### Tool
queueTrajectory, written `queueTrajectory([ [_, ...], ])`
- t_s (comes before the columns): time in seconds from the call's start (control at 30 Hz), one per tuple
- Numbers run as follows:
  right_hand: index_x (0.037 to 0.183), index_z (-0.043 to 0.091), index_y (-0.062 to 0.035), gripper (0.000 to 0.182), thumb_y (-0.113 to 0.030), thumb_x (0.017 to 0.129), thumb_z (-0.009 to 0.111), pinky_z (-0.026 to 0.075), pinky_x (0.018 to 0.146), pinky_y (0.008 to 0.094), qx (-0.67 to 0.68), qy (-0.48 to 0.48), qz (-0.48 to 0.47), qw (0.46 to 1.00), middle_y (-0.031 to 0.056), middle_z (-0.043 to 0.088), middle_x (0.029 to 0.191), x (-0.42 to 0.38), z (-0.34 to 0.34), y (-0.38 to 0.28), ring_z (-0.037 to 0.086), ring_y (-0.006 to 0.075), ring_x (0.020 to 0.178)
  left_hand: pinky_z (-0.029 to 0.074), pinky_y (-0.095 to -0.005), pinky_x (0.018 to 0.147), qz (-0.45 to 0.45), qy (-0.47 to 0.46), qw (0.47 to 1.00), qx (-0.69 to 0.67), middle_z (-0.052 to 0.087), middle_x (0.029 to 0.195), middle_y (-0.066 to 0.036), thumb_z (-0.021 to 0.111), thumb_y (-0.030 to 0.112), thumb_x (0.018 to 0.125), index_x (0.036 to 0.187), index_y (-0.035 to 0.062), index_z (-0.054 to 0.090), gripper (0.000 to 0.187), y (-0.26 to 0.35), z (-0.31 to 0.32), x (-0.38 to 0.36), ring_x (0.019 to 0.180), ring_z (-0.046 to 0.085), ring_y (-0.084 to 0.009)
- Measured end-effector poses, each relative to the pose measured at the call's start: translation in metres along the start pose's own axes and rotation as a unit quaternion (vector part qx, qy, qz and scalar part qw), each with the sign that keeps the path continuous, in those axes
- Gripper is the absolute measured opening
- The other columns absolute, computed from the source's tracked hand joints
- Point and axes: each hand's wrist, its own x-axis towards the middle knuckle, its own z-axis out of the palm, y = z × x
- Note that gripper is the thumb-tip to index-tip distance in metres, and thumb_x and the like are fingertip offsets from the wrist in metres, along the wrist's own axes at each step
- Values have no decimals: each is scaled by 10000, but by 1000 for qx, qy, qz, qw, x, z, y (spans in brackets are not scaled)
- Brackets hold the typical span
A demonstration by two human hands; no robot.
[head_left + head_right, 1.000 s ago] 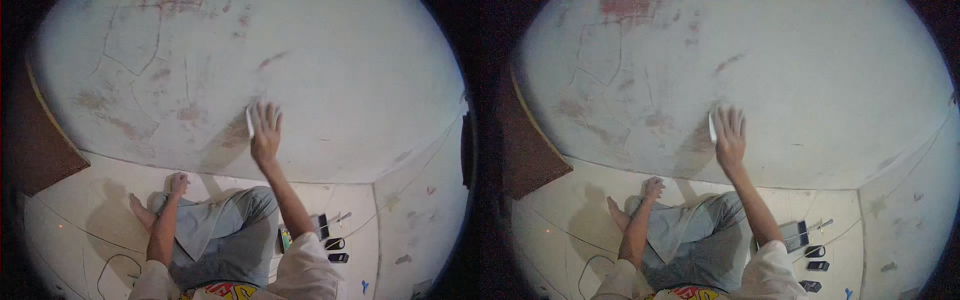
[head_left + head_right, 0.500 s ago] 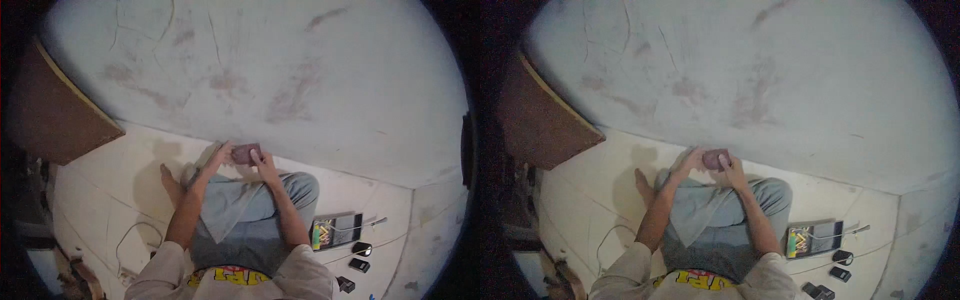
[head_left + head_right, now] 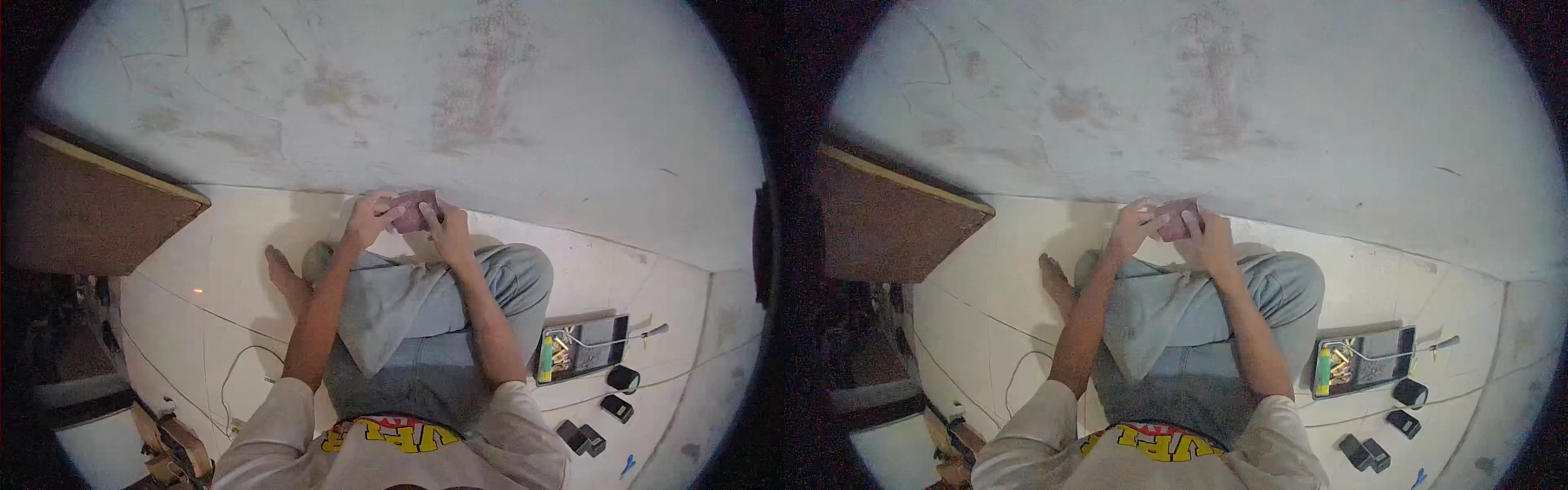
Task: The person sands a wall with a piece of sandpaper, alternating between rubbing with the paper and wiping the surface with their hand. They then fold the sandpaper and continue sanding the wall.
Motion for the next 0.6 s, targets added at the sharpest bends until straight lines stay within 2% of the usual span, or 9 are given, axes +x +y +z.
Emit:
queueTrajectory([
  [0.03,929,635,58,325,-263,930,586,447,470,325,-39,13,-52,998,136,584,595,1,1,2,581,179,496,487,-252,526,-4,10,1000,13,676,792,-108,697,159,864,1128,-16,544,353,-2,0,1,594,586,-102],
  [0.17,924,640,65,313,-244,925,587,446,478,328,-56,31,-58,996,154,589,608,2,3,6,584,183,506,480,-251,512,22,12,1000,0,678,789,-106,709,167,852,1120,-25,542,370,-12,0,4,595,587,-104],
  [0.27,936,655,60,312,-247,920,600,468,500,316,-67,44,-103,991,140,623,643,2,-2,-4,598,164,545,479,-248,505,30,29,998,-43,681,793,-106,711,156,847,1118,-26,540,369,-13,-3,4,598,589,-106],
  [0.33,946,660,43,329,-277,890,616,474,617,399,63,17,34,997,228,646,736,0,-4,-10,638,316,645,479,-246,504,50,30,998,-34,680,790,-99,707,153,849,1124,-14,540,363,-12,-4,3,590,580,-103],
  [0.37,946,660,43,329,-277,890,616,474,617,399,63,16,34,997,228,646,736,0,-4,-11,638,316,645,479,-246,504,50,32,998,-34,680,790,-99,707,153,849,1124,-14,540,363,-10,-4,2,590,580,-103],
  [0.43,955,674,31,318,-276,878,637,483,604,370,76,50,10,996,204,661,731,1,-5,-10,651,256,633,480,-246,506,46,54,997,-28,675,794,-88,702,144,851,1128,-8,538,356,-9,-4,2,605,575,-98],
  [0.47,955,674,31,318,-276,878,637,483,604,370,76,49,10,996,204,661,731,0,-4,-8,651,256,633,480,-246,506,47,54,997,-28,675,794,-88,702,144,851,1128,-8,538,356,-8,-3,1,605,575,-98],
  [0.53,967,667,54,319,-257,902,631,498,528,297,44,47,-12,998,109,666,711,0,-3,-3,611,147,582,480,-246,508,38,66,997,-5,665,791,-75,689,125,856,1134,-1,538,341,-10,-3,1,629,575,-93],
  [0.6,963,665,60,339,-271,900,634,497,527,305,19,2,26,999,108,668,706,0,-7,2,616,154,575,482,-245,513,48,46,998,7,658,788,-71,685,119,857,1121,4,545,321,-18,-7,6,640,576,-92],
])
